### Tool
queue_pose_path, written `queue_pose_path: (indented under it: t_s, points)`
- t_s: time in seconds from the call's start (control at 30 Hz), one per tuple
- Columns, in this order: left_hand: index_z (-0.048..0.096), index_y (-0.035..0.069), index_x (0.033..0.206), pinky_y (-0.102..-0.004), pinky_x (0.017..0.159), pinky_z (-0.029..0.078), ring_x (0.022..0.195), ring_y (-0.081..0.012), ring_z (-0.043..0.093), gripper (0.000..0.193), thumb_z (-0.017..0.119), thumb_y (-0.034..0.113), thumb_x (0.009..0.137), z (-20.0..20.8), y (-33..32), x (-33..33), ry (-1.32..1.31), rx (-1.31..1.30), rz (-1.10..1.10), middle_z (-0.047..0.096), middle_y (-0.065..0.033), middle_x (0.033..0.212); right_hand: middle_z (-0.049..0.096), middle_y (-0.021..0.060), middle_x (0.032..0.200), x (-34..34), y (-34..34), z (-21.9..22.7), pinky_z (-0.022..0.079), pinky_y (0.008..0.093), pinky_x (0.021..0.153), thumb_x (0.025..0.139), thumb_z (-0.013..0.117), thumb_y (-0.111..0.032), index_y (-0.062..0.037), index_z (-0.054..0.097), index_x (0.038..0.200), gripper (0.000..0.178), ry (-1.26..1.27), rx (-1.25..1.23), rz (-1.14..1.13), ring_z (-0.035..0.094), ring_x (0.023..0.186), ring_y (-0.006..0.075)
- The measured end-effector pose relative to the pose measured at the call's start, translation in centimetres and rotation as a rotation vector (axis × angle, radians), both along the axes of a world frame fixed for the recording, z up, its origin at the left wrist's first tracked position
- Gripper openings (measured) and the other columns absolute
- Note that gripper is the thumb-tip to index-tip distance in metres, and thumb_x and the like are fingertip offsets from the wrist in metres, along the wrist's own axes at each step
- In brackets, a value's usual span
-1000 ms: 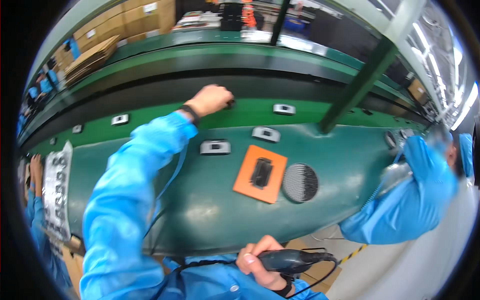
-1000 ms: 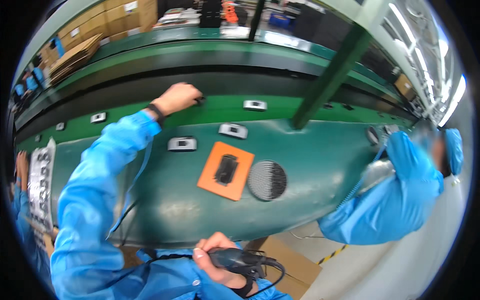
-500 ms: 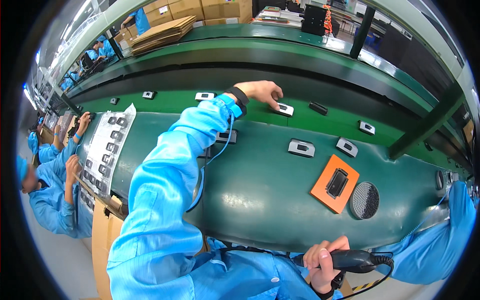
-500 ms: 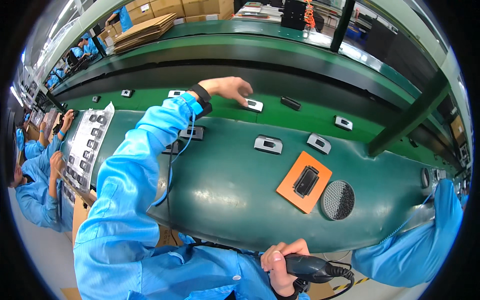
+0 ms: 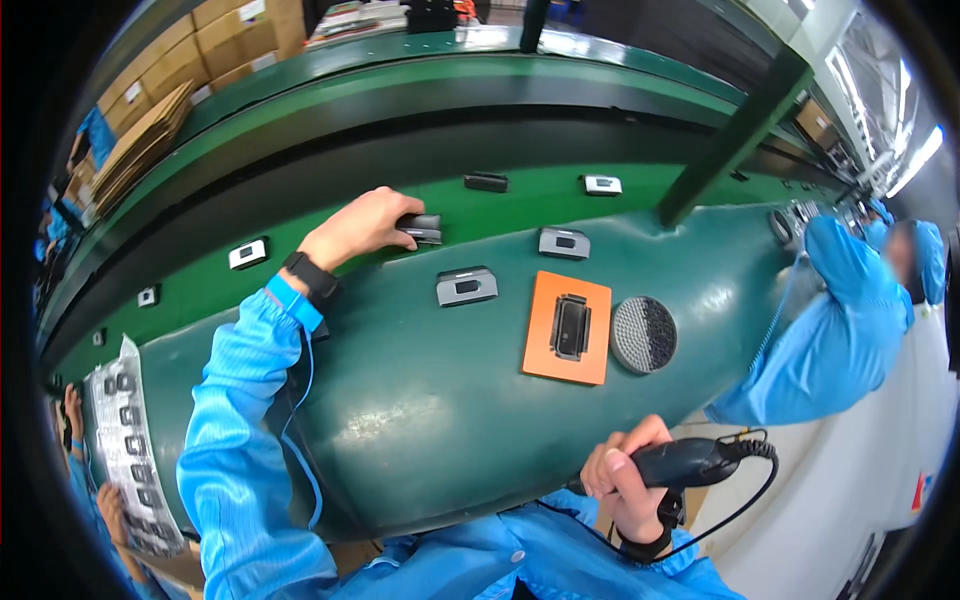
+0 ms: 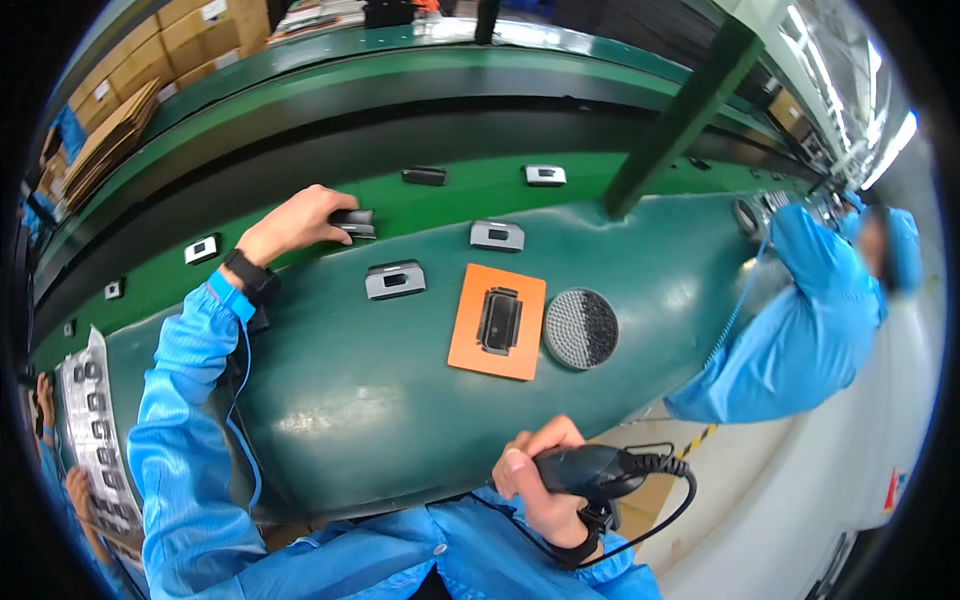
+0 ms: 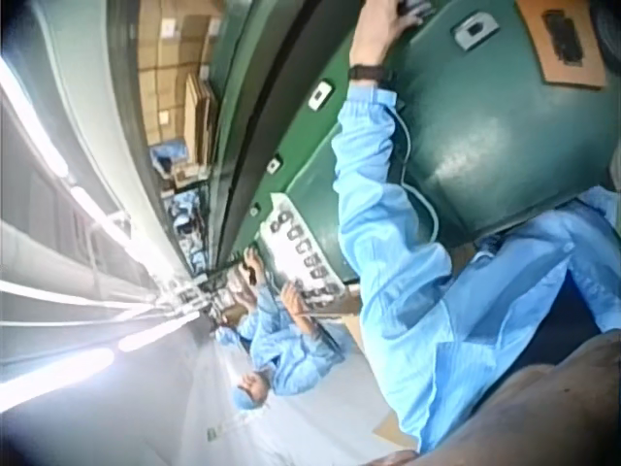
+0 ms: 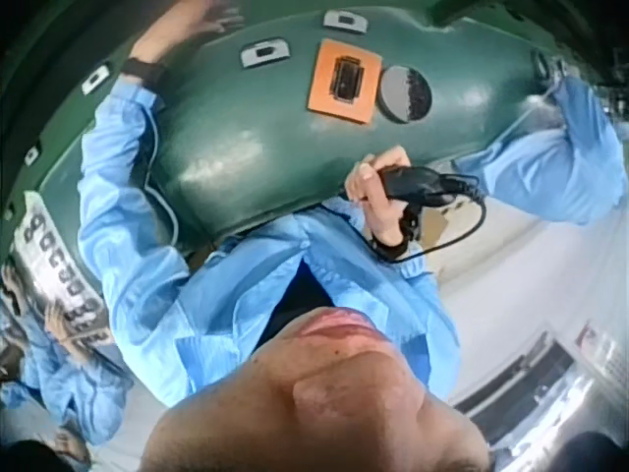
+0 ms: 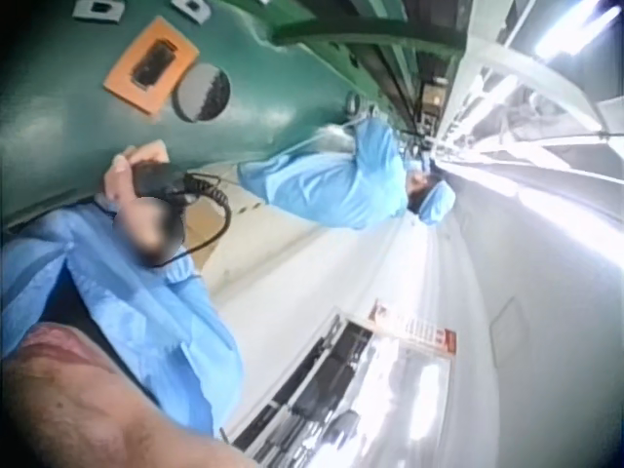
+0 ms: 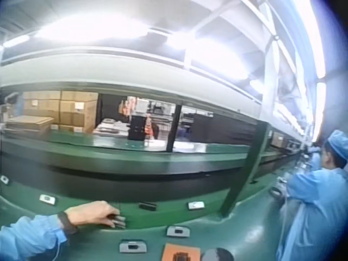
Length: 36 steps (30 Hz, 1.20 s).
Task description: Manually assembling and screwing components of a plastic device on a factory line.
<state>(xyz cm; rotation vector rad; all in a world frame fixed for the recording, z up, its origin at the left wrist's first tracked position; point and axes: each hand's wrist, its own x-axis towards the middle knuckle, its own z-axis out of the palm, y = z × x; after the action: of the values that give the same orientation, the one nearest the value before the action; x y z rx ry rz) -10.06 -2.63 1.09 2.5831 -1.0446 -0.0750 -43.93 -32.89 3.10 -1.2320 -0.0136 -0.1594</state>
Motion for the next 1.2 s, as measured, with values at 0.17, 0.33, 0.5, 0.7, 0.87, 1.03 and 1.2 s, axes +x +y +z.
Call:
queue_pose_path:
  t_s: [0.17, 0.33, 0.5, 0.7, 0.87, 1.03, 1.2]
  points:
    - [0.070, -0.001, 0.098, -0.0491, 0.076, 0.052, 0.085, -0.0419, 0.066, 0.026, 0.081, 0.012, 0.079, 0.2, -1.5, -0.7, -0.126, 0.003, -0.072, 0.070, -0.0195, 0.087, 0.046, 0.0071, 0.060, 0.7, 0.0, 0.0, 0.041, 0.0309, 0.045, 0.098, 0.055, 0.001, -0.0045, 0.038, 0.094, 0.018, -0.020, 0.046, -0.141, 0.043, 0.047, 0.0128]
    - [0.071, -0.001, 0.100, -0.0473, 0.081, 0.053, 0.090, -0.0389, 0.067, 0.019, 0.074, 0.008, 0.083, -0.6, -2.4, 0.0, -0.135, -0.098, -0.173, 0.071, -0.0178, 0.090, 0.043, 0.0049, 0.060, 1.2, 0.5, -0.1, 0.041, 0.0294, 0.044, 0.097, 0.053, 0.001, -0.0050, 0.037, 0.094, 0.018, -0.038, 0.083, -0.150, 0.041, 0.046, 0.0118]
    - [0.074, 0.002, 0.098, -0.0444, 0.092, 0.051, 0.095, -0.0337, 0.067, 0.016, 0.069, 0.005, 0.084, -1.5, -2.8, -0.9, -0.305, 0.080, -0.177, 0.072, -0.0137, 0.095, 0.043, 0.0046, 0.061, 0.8, 0.0, -0.5, 0.042, 0.0295, 0.044, 0.099, 0.055, -0.002, -0.0055, 0.037, 0.095, 0.019, -0.072, 0.033, -0.127, 0.041, 0.046, 0.0116]
    - [0.070, 0.001, 0.091, -0.0484, 0.085, 0.053, 0.090, -0.0371, 0.067, 0.010, 0.066, 0.005, 0.083, -1.3, -4.0, -0.8, -0.425, -0.101, -0.306, 0.071, -0.0155, 0.089, 0.041, 0.0034, 0.060, -0.8, -1.5, -0.9, 0.041, 0.0289, 0.044, 0.100, 0.056, -0.007, -0.0064, 0.035, 0.095, 0.022, -0.046, 0.054, -0.190, 0.039, 0.045, 0.0117]
    - [0.067, 0.001, 0.093, -0.0520, 0.077, 0.054, 0.084, -0.0406, 0.068, 0.010, 0.067, 0.008, 0.084, -1.5, -4.8, 0.0, -0.272, -0.010, -0.248, 0.071, -0.0188, 0.085, 0.041, 0.0033, 0.060, -0.5, -2.6, -1.7, 0.041, 0.0286, 0.042, 0.099, 0.055, -0.007, -0.0069, 0.035, 0.095, 0.020, 0.005, 0.135, -0.230, 0.039, 0.044, 0.0116]
    - [0.061, 0.001, 0.106, -0.0504, 0.080, 0.053, 0.090, -0.0410, 0.065, 0.017, 0.063, 0.012, 0.093, -1.9, -5.6, 1.2, -0.292, 0.101, -0.235, 0.068, -0.0193, 0.091, 0.042, 0.0032, 0.060, 0.6, -3.3, -2.2, 0.042, 0.0295, 0.041, 0.098, 0.054, -0.006, -0.0075, 0.035, 0.097, 0.018, 0.039, 0.245, -0.186, 0.039, 0.042, 0.0122]
    - [0.060, 0.001, 0.108, -0.0524, 0.072, 0.053, 0.083, -0.0420, 0.067, 0.018, 0.062, 0.012, 0.094, -1.4, -5.8, 1.4, -0.269, -0.027, -0.219, 0.069, -0.0211, 0.084, 0.043, 0.0035, 0.060, 1.2, -3.3, -1.8, 0.042, 0.0298, 0.041, 0.098, 0.054, -0.007, -0.0078, 0.035, 0.097, 0.019, 0.007, 0.284, -0.113, 0.040, 0.042, 0.0124]
